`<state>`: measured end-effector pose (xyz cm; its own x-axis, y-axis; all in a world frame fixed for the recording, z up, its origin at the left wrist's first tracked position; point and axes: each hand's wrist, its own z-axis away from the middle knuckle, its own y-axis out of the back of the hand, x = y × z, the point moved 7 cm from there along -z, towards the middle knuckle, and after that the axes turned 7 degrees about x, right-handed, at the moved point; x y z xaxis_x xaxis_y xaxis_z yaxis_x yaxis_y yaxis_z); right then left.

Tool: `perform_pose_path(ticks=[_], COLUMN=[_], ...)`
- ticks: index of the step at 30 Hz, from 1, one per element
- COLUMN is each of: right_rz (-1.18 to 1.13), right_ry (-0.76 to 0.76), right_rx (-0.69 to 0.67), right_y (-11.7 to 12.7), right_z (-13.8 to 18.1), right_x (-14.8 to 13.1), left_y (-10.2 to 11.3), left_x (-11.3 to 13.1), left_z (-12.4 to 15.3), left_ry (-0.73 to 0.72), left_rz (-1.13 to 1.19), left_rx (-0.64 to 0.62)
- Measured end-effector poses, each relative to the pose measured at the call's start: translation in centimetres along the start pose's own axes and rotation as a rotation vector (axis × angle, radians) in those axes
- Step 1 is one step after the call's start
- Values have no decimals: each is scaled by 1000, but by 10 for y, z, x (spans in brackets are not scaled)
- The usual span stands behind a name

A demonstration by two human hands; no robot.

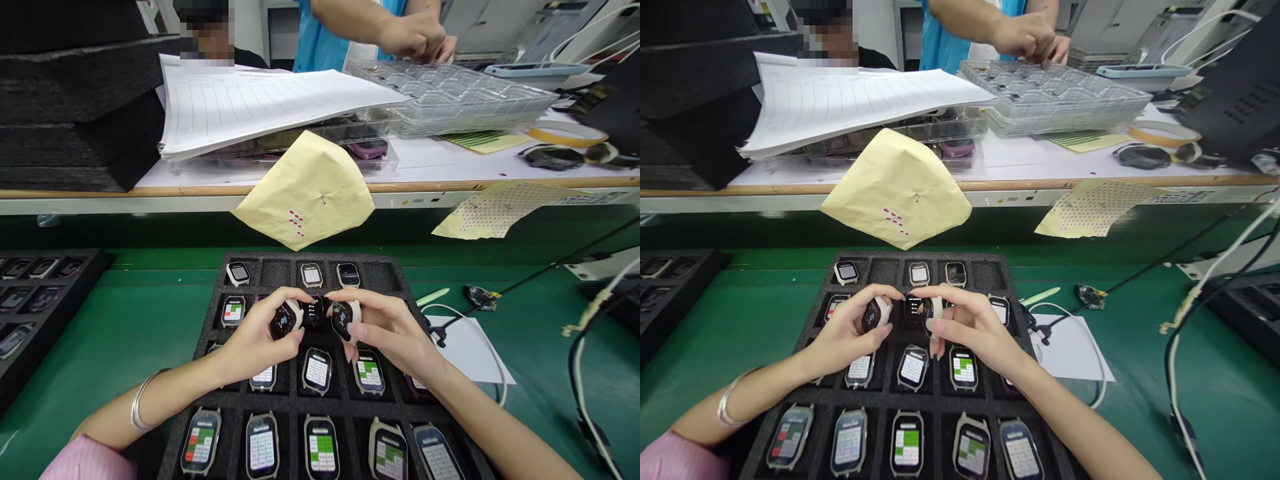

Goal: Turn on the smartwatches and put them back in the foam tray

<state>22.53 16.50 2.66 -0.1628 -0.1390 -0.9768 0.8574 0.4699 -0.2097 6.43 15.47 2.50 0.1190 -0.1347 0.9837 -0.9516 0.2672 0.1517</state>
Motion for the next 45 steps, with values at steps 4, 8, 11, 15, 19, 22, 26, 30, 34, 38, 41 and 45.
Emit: perform_pose_path(ticks=[4, 8, 11, 15, 19, 22, 26, 30, 34, 38, 41, 45], right_rz=[-3, 2, 11, 7, 37, -5, -40, -36, -65, -118, -125, -110], right_ry=[24, 14, 18, 24, 26, 41, 39, 18, -23, -61, -105, -103], right_rx=[5, 26, 32, 53, 50, 71, 86, 62, 30, 75, 118, 144], right_y=[0, 1, 1, 2, 2, 3, 2, 1, -2, -3, -2, 1], right_z=[0, 0, 0, 0, 1, 2, 2, 2, 1, -2, -4, -4], right_x=[-3, -3, -4, -5, -4, -5, -5, -3, 1, 3, 5, 9], left_y=[2, 2, 2, 5, 6, 6, 8, 8, 5, -7, -7, -3], left_x=[3, 2, 2, 4, 1, 0, 3, 2, -5, -17, -21, -21], left_z=[1, 1, 1, 1, 3, 3, 3, 3, 0, -3, -4, -4], left_ry=[-22, -31, -20, -38, -20, -18, -53, -32, 53, 222, 296, 328], left_rz=[-27, -1, 0, 24, -11, 46, 54, 12, 142, 376, 481, 552], left_rx=[13, 29, 39, 58, 62, 68, 95, 89, 74, -30, 4, 74])
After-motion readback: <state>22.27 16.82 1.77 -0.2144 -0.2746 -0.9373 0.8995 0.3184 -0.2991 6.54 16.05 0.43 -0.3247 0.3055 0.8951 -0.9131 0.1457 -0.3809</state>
